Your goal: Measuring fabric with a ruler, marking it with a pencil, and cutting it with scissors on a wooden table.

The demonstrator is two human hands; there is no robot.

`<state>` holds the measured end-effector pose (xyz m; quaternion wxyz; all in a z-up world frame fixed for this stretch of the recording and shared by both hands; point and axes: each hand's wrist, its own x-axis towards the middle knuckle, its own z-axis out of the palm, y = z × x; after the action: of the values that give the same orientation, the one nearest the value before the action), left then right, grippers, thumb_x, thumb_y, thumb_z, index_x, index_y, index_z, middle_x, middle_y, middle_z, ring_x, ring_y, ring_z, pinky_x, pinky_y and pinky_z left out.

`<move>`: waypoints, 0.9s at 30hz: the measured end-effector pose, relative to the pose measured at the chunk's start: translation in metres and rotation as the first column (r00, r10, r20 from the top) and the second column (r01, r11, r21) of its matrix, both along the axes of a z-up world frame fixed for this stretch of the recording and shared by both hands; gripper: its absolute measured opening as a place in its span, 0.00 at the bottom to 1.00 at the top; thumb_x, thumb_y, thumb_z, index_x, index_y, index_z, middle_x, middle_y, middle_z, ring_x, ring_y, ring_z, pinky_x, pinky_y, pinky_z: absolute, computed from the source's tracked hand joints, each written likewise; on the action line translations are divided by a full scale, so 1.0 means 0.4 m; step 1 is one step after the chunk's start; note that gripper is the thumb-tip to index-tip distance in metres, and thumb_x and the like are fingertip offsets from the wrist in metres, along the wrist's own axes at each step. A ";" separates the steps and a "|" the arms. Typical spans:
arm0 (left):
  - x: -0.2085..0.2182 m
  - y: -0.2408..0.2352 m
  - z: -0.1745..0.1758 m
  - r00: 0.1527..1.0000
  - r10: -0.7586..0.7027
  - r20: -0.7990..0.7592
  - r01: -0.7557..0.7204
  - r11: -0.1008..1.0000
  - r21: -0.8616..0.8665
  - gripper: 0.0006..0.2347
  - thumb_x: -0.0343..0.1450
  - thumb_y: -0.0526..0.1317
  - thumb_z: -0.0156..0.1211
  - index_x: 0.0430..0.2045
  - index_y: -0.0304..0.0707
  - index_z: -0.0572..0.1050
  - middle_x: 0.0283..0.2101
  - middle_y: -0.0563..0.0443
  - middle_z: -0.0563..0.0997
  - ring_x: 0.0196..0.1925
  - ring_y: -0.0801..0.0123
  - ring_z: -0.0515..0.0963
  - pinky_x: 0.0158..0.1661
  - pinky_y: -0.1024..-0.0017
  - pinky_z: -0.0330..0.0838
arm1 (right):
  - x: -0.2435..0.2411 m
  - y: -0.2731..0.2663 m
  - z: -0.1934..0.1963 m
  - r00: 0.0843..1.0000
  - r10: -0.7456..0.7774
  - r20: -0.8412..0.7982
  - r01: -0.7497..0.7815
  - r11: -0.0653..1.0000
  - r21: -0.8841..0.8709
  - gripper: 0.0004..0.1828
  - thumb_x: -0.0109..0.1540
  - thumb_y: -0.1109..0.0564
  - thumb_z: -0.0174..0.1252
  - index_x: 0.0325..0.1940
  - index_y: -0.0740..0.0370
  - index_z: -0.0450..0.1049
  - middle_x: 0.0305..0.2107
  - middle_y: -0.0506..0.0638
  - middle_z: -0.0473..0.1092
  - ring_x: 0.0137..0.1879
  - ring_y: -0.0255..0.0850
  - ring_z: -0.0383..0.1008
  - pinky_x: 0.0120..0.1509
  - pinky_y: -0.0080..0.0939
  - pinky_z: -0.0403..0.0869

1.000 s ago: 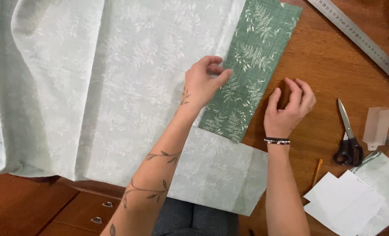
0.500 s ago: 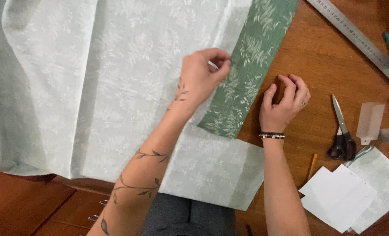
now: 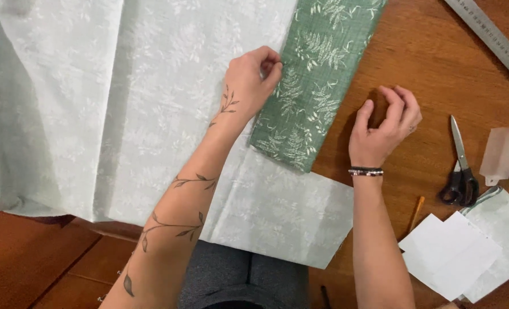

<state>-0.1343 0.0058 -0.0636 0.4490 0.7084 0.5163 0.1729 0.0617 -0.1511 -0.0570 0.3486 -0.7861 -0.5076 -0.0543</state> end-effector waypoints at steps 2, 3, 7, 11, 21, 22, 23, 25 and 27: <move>0.002 0.003 0.000 1.000 -0.019 0.012 0.019 1.000 0.018 0.04 0.70 0.38 0.55 0.29 0.45 0.78 0.23 0.63 0.79 0.24 0.77 0.76 0.26 0.74 0.70 | -0.025 -0.005 0.027 0.997 0.073 0.015 -0.073 0.997 0.017 0.08 0.66 0.65 0.57 0.49 0.70 0.75 0.50 0.58 0.65 0.58 0.53 0.65 0.64 0.55 0.63; -0.004 0.001 0.001 0.999 -0.034 0.014 0.034 0.999 0.028 0.04 0.71 0.38 0.55 0.29 0.44 0.78 0.23 0.62 0.80 0.24 0.77 0.77 0.26 0.74 0.72 | -0.042 -0.009 0.039 0.989 0.149 0.021 -0.150 0.988 0.028 0.08 0.66 0.66 0.56 0.48 0.73 0.75 0.50 0.61 0.65 0.59 0.54 0.66 0.67 0.56 0.62; -0.007 0.005 -0.022 0.995 -0.084 0.045 0.076 0.984 0.162 0.03 0.71 0.38 0.54 0.30 0.44 0.76 0.22 0.61 0.77 0.24 0.74 0.77 0.27 0.73 0.71 | -0.110 -0.044 0.033 0.925 0.371 0.083 -0.371 0.929 -0.013 0.12 0.66 0.58 0.56 0.50 0.65 0.77 0.55 0.59 0.67 0.62 0.55 0.64 0.68 0.60 0.61; -0.013 0.007 0.000 0.989 -0.142 0.031 0.135 0.975 0.176 0.02 0.73 0.37 0.54 0.32 0.43 0.73 0.17 0.61 0.70 0.18 0.72 0.69 0.23 0.71 0.65 | -0.139 -0.058 0.010 0.836 0.542 0.087 -0.506 0.821 -0.264 0.22 0.68 0.46 0.60 0.65 0.53 0.74 0.67 0.58 0.61 0.74 0.52 0.57 0.78 0.61 0.53; -0.100 -0.072 0.106 0.930 -0.330 -0.164 0.300 0.936 -0.182 0.31 0.64 0.45 0.71 0.61 0.50 0.59 0.30 0.48 0.84 0.39 0.44 0.85 0.43 0.47 0.76 | -0.141 -0.070 -0.037 0.861 0.507 0.035 -0.486 0.841 -0.237 0.27 0.68 0.40 0.56 0.68 0.52 0.72 0.70 0.60 0.57 0.78 0.54 0.49 0.78 0.63 0.45; -0.109 -0.084 0.112 0.929 -0.331 -0.165 0.301 0.936 -0.181 0.31 0.64 0.45 0.71 0.61 0.50 0.59 0.30 0.48 0.84 0.39 0.44 0.85 0.43 0.47 0.76 | -0.142 -0.070 -0.039 0.862 0.506 0.035 -0.485 0.842 -0.236 0.27 0.68 0.40 0.56 0.68 0.52 0.72 0.70 0.60 0.57 0.78 0.54 0.49 0.78 0.63 0.45; -0.117 -0.095 0.118 0.930 -0.327 -0.168 0.285 0.930 -0.231 0.30 0.64 0.42 0.69 0.60 0.51 0.59 0.31 0.47 0.84 0.39 0.46 0.85 0.43 0.48 0.76 | -0.143 -0.069 -0.041 0.865 0.500 0.033 -0.480 0.845 -0.236 0.28 0.68 0.40 0.56 0.69 0.51 0.72 0.70 0.60 0.57 0.77 0.55 0.49 0.77 0.64 0.46; -0.130 -0.114 0.120 0.930 -0.326 -0.172 0.271 0.921 -0.280 0.30 0.65 0.40 0.67 0.60 0.51 0.58 0.32 0.47 0.84 0.40 0.47 0.85 0.43 0.50 0.76 | -0.144 -0.070 -0.043 0.870 0.492 0.030 -0.472 0.849 -0.236 0.28 0.67 0.40 0.56 0.69 0.51 0.71 0.70 0.60 0.57 0.77 0.55 0.50 0.77 0.64 0.46; -0.141 -0.131 0.114 0.987 -0.133 -0.093 0.097 0.941 -0.324 0.25 0.65 0.37 0.68 0.55 0.49 0.64 0.33 0.47 0.84 0.38 0.58 0.87 0.40 0.62 0.80 | -0.143 -0.070 -0.044 0.877 0.481 0.016 -0.461 0.850 -0.256 0.29 0.65 0.39 0.59 0.68 0.50 0.72 0.70 0.59 0.59 0.77 0.55 0.51 0.78 0.64 0.46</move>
<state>-0.1908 -0.0466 -0.0181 0.5368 0.6642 0.5198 0.0202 0.0045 -0.1792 -0.0747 0.2314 -0.6717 -0.7008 0.0647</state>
